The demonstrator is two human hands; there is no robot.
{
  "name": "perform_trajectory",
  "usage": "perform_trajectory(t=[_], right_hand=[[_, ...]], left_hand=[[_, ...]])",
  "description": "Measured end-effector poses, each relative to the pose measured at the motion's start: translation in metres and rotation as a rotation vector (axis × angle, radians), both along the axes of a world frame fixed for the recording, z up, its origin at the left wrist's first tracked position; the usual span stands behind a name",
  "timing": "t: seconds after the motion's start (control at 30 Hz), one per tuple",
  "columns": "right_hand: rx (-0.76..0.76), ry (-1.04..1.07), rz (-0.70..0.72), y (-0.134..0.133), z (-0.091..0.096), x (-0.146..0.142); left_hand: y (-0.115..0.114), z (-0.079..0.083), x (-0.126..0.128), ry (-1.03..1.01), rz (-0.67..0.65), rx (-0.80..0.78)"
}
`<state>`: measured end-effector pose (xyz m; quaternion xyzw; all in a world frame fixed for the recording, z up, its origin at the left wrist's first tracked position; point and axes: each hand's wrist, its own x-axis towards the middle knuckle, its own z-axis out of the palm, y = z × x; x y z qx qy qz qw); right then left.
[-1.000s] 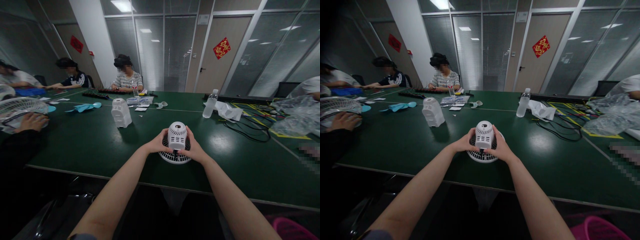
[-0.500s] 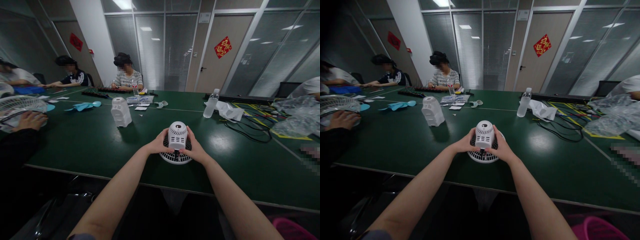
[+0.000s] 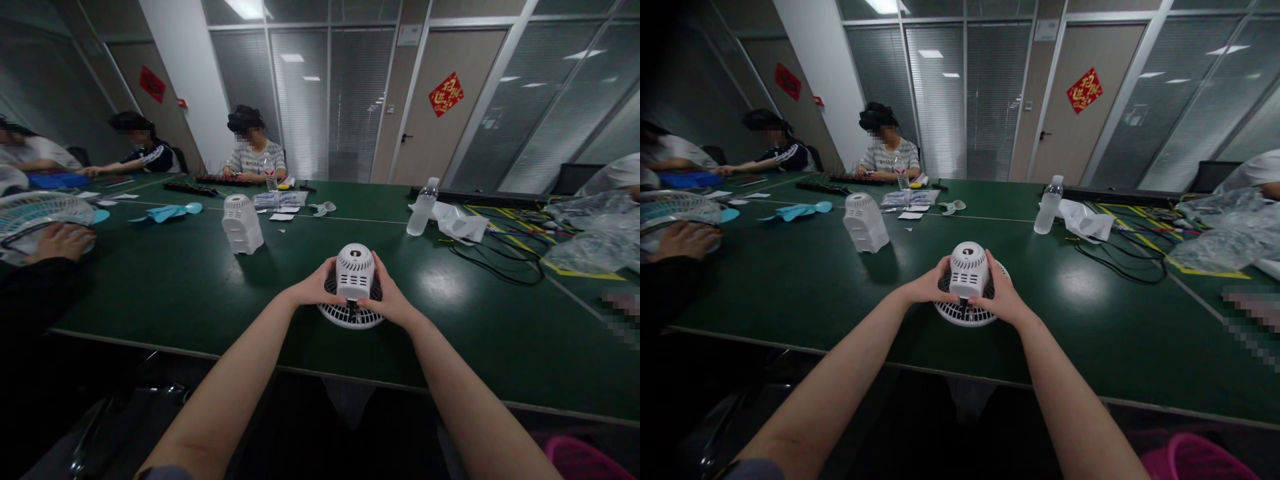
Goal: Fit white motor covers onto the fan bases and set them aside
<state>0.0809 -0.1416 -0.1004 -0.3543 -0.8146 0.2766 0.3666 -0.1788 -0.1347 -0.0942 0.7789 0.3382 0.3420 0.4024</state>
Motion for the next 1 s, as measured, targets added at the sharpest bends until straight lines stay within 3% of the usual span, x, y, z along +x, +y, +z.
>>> perform_trajectory(t=[0.2, 1.0], right_hand=[[0.015, -0.004, -0.016, 0.0, 0.0, 0.001], [-0.123, 0.176, 0.133, -0.001, 0.0, 0.003]], left_hand=[[-0.007, 0.002, 0.007, 0.0, 0.091, 0.049], [-0.012, 0.004, 0.013, 0.029, 0.146, 0.118]])
